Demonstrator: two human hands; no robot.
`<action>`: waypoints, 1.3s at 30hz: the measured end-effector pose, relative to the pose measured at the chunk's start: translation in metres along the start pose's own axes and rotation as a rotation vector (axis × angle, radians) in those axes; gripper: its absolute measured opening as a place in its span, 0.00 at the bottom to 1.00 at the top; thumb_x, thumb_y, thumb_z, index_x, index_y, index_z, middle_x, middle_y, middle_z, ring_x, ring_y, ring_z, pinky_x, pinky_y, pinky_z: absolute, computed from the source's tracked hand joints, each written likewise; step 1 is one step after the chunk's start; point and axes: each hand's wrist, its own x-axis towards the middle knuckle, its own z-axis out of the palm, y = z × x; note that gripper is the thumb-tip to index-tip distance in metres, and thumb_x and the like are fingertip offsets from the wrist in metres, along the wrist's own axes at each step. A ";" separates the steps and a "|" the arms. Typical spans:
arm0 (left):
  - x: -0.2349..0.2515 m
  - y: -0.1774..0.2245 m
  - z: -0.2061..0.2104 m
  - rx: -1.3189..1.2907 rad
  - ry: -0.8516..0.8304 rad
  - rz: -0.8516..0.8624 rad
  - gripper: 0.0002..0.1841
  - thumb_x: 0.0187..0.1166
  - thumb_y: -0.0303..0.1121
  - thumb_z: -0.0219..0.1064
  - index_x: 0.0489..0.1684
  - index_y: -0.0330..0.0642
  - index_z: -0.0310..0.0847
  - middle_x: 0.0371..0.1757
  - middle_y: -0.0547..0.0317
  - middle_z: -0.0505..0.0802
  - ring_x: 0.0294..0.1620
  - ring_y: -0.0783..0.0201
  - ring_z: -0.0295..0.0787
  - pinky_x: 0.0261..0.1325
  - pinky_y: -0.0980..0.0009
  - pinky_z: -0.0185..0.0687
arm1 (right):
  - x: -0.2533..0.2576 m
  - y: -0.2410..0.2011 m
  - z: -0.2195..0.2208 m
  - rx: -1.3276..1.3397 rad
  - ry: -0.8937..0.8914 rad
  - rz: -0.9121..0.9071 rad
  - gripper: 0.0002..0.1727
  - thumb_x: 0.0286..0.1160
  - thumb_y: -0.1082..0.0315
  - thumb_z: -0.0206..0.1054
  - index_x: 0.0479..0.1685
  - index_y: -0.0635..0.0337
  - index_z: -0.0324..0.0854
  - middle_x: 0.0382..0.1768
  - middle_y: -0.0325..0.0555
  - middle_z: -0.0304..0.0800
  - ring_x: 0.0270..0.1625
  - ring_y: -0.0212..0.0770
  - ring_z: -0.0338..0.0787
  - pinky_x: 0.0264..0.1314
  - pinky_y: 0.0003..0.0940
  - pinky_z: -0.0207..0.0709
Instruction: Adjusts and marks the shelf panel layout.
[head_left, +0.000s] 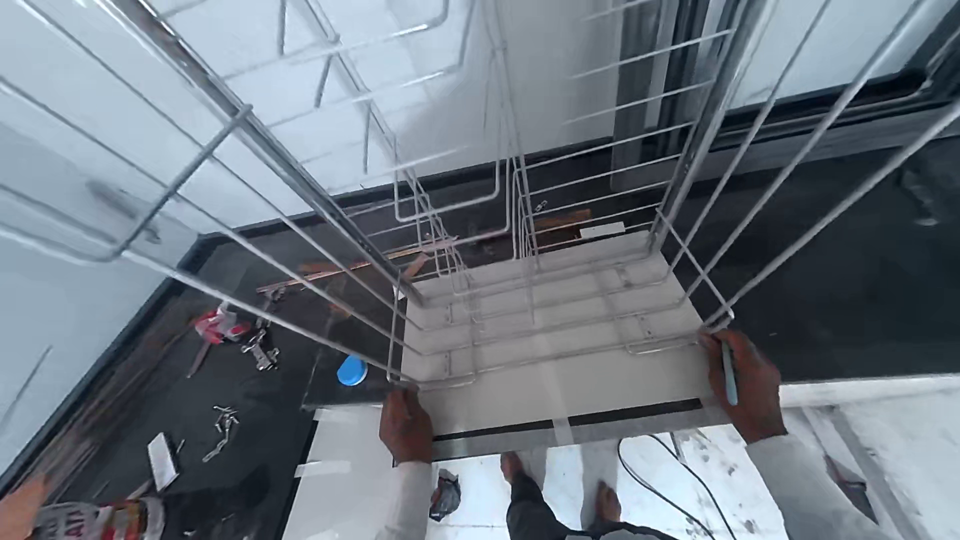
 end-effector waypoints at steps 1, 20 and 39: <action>-0.011 -0.001 -0.003 -0.020 0.023 -0.003 0.13 0.85 0.23 0.60 0.51 0.18 0.85 0.48 0.25 0.92 0.52 0.30 0.92 0.62 0.37 0.82 | -0.004 0.001 -0.003 -0.010 0.005 -0.011 0.17 0.85 0.67 0.62 0.52 0.78 0.83 0.44 0.73 0.89 0.45 0.71 0.91 0.49 0.67 0.82; -0.001 0.002 0.032 -0.074 0.108 -0.236 0.19 0.86 0.32 0.62 0.60 0.19 0.81 0.60 0.20 0.86 0.66 0.25 0.82 0.71 0.35 0.72 | -0.007 -0.010 0.032 -0.051 0.180 0.014 0.15 0.80 0.71 0.63 0.54 0.77 0.84 0.48 0.72 0.90 0.53 0.71 0.91 0.57 0.64 0.83; 0.020 -0.004 0.019 0.029 -0.024 -0.259 0.19 0.87 0.32 0.63 0.59 0.19 0.83 0.60 0.22 0.89 0.68 0.28 0.84 0.74 0.35 0.70 | 0.009 -0.015 0.026 0.046 0.084 0.039 0.09 0.73 0.77 0.72 0.48 0.74 0.87 0.44 0.65 0.94 0.45 0.65 0.95 0.48 0.63 0.86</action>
